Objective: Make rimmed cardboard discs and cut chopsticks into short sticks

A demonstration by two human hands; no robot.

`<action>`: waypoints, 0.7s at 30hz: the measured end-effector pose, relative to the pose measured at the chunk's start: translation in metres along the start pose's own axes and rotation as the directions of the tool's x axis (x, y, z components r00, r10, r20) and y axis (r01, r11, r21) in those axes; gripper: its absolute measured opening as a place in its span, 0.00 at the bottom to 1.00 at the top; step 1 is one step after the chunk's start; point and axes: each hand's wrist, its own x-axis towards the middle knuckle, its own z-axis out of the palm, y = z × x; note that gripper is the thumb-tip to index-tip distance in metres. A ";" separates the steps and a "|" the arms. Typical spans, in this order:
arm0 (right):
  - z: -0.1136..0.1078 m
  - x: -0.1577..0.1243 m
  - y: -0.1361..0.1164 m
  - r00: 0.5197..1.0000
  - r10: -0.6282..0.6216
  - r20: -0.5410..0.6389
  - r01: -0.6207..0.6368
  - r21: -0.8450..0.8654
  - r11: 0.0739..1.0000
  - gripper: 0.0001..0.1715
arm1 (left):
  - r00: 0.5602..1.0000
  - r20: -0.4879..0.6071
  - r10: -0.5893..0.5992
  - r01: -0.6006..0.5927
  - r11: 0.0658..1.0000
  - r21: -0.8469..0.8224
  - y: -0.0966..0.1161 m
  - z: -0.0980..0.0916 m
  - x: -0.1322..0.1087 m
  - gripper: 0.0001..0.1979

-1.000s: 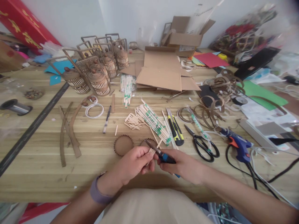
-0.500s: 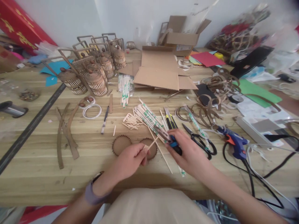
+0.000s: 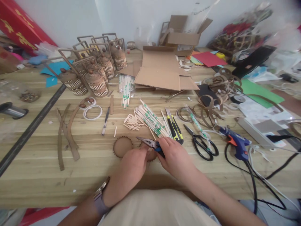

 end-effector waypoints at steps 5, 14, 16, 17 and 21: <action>0.001 0.002 -0.004 0.998 0.061 0.025 -0.059 -0.076 0.995 0.03 | 0.995 0.078 -0.055 0.044 0.990 0.136 0.007 -0.003 0.002 0.17; 0.001 0.013 -0.016 0.967 0.218 0.130 -0.210 -0.079 0.975 0.04 | 0.994 0.027 -0.107 0.094 0.946 0.311 0.009 -0.006 0.001 0.16; 0.000 0.014 -0.017 0.963 0.227 0.143 -0.218 -0.072 0.973 0.04 | 0.994 0.026 -0.109 0.094 0.941 0.324 0.008 -0.006 0.002 0.16; 0.000 0.015 -0.017 0.963 0.228 0.146 -0.220 -0.070 0.973 0.05 | 0.994 0.025 -0.110 0.095 0.938 0.333 0.007 -0.005 0.002 0.16; 0.002 0.017 -0.020 0.959 0.242 0.146 -0.233 -0.075 0.969 0.05 | 0.994 0.019 -0.108 0.094 0.928 0.359 0.007 -0.004 0.004 0.17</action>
